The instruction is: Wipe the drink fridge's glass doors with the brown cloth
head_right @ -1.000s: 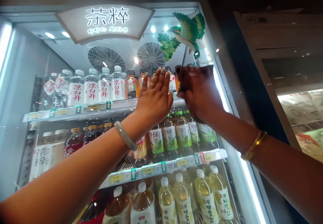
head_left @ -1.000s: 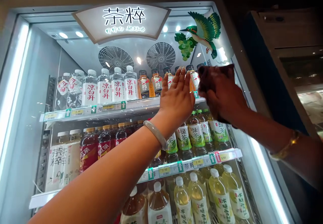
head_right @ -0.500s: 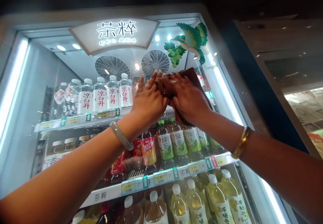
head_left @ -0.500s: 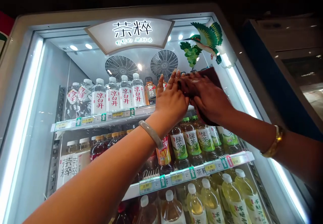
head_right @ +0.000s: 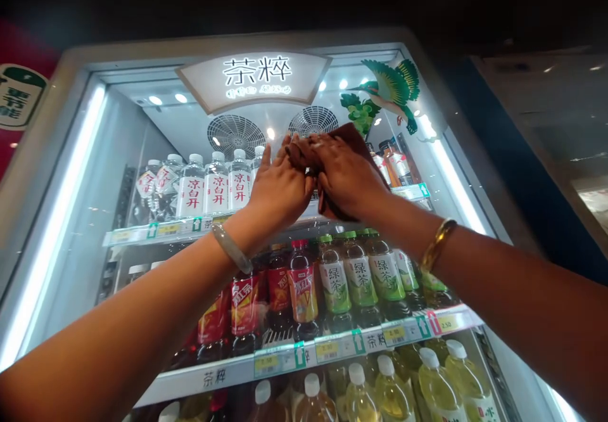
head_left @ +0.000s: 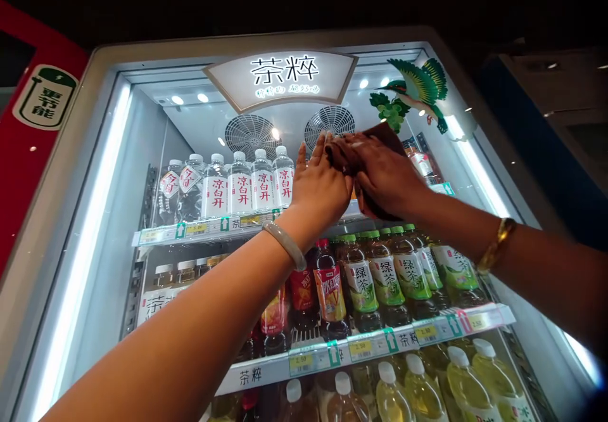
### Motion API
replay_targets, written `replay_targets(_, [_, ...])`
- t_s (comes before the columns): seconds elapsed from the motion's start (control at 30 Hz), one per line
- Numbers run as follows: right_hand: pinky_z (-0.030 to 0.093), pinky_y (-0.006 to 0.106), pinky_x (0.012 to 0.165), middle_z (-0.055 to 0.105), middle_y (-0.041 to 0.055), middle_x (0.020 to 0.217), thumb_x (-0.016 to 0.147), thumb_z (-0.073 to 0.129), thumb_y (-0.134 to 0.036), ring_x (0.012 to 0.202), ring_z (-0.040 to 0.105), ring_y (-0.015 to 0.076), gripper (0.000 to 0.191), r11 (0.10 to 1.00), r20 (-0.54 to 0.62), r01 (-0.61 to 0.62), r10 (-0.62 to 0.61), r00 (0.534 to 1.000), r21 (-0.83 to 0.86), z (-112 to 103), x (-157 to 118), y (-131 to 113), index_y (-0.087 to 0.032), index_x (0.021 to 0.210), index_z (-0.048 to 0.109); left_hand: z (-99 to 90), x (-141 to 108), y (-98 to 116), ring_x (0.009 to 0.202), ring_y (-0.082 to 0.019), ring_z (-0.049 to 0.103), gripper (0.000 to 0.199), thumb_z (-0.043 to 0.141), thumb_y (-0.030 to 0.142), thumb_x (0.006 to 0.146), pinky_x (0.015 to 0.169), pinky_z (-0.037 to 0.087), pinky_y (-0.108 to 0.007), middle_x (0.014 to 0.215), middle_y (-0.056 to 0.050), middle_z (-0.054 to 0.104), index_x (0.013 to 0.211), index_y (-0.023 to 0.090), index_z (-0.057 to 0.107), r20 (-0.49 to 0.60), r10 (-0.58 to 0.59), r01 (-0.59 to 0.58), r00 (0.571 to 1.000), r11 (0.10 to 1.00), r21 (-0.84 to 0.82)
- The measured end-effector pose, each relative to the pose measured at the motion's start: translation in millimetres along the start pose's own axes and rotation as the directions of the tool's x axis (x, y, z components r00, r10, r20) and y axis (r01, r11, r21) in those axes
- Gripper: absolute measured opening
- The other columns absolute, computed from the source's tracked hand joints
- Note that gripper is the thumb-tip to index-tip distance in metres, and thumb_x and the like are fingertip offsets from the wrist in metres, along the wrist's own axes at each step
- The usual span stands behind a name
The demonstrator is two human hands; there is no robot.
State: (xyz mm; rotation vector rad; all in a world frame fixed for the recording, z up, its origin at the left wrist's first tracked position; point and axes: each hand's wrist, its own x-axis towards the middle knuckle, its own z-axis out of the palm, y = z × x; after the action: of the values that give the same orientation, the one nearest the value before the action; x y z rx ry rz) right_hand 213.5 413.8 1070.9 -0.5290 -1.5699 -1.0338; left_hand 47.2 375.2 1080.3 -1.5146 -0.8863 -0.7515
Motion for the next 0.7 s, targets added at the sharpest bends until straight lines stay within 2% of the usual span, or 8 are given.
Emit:
replay_targets(0.1, [0.032, 0.052, 0.131, 0.052, 0.0109, 0.160, 0.090, 0.048, -0.018, 0.154, 0.043, 0.0266, 0.061, 0.995, -0.060, -0.095, 0.093, 0.994, -0.031, -1, 10, 7, -0.018, 0.151, 0.049, -2.9, -6, -10, 0.165, -0.027, 0.014, 0.064, 0.029, 0.032, 0.105, 0.136, 0.005, -0.058, 0.174, -0.016, 0.025, 0.165, 0.008, 0.031, -0.005, -0.043, 0.043, 0.999, 0.999, -0.008])
replay_targets(0.2, [0.033, 0.053, 0.130, 0.051, 0.0152, 0.160, 0.089, 0.049, -0.018, 0.154, 0.042, 0.0291, 0.063, 0.981, -0.096, -0.183, 0.177, 0.980, -0.059, 1, -1, 0, -0.014, 0.153, 0.047, -6.0, -13, -19, 0.165, -0.027, 0.013, 0.067, 0.029, 0.033, 0.105, 0.136, 0.004, -0.058, 0.175, -0.013, 0.019, 0.167, 0.010, 0.022, 0.009, -0.051, 0.051, 0.999, 0.999, -0.010])
replay_targets(0.3, [0.030, 0.053, 0.133, 0.045, 0.0141, 0.164, 0.090, 0.049, -0.020, 0.157, 0.038, 0.0283, 0.066, 0.993, -0.031, -0.115, 0.114, 0.993, -0.039, 8, -6, -27, -0.013, 0.156, 0.043, -11.8, -18, -27, 0.166, -0.027, 0.012, 0.066, 0.032, 0.033, 0.105, 0.136, 0.004, -0.058, 0.175, -0.011, 0.021, 0.167, 0.012, 0.027, 0.041, -0.028, 0.028, 0.999, 1.000, 0.001])
replay_targets(0.4, [0.026, 0.050, 0.134, 0.043, 0.0132, 0.166, 0.091, 0.048, -0.019, 0.158, 0.036, 0.0263, 0.068, 1.000, 0.039, -0.024, 0.024, 0.999, -0.010, 15, 17, -47, -0.010, 0.158, 0.040, -19.5, -20, -39, 0.165, -0.030, 0.014, 0.062, 0.033, 0.031, 0.104, 0.135, 0.006, -0.061, 0.174, -0.013, 0.026, 0.163, 0.011, 0.036, 0.048, -0.029, 0.028, 0.998, 0.999, 0.017])
replay_targets(0.53, [0.027, 0.049, 0.134, 0.046, 0.0147, 0.164, 0.089, 0.048, -0.014, 0.156, 0.039, 0.0276, 0.065, 0.997, 0.006, -0.077, 0.077, 0.997, -0.015, 17, 44, -48, -0.007, 0.153, 0.046, -25.7, -27, -62, 0.165, -0.028, 0.018, 0.063, 0.031, 0.031, 0.105, 0.135, 0.006, -0.061, 0.174, -0.011, 0.026, 0.165, 0.014, 0.032, 0.046, -0.112, 0.110, 0.993, 0.993, 0.040])
replay_targets(0.63, [0.024, 0.051, 0.134, 0.045, 0.0166, 0.164, 0.087, 0.049, -0.013, 0.157, 0.037, 0.0296, 0.066, 0.988, -0.018, -0.150, 0.150, 0.989, -0.026, 18, 32, -57, -0.006, 0.153, 0.046, -26.4, -39, -73, 0.165, -0.027, 0.017, 0.065, 0.030, 0.034, 0.105, 0.135, 0.007, -0.059, 0.175, -0.009, 0.023, 0.168, 0.017, 0.026, 0.034, -0.121, 0.120, 0.992, 0.992, 0.044])
replay_targets(0.7, [0.022, 0.050, 0.136, 0.041, 0.0171, 0.166, 0.090, 0.049, -0.016, 0.159, 0.033, 0.0292, 0.067, 0.993, 0.023, -0.118, 0.118, 0.993, -0.010, 21, 19, -75, -0.005, 0.156, 0.043, -27.0, -47, -76, 0.165, -0.027, 0.016, 0.065, 0.029, 0.033, 0.105, 0.135, 0.007, -0.060, 0.176, -0.009, 0.022, 0.168, 0.018, 0.025, 0.034, -0.105, 0.104, 0.994, 0.994, 0.041])
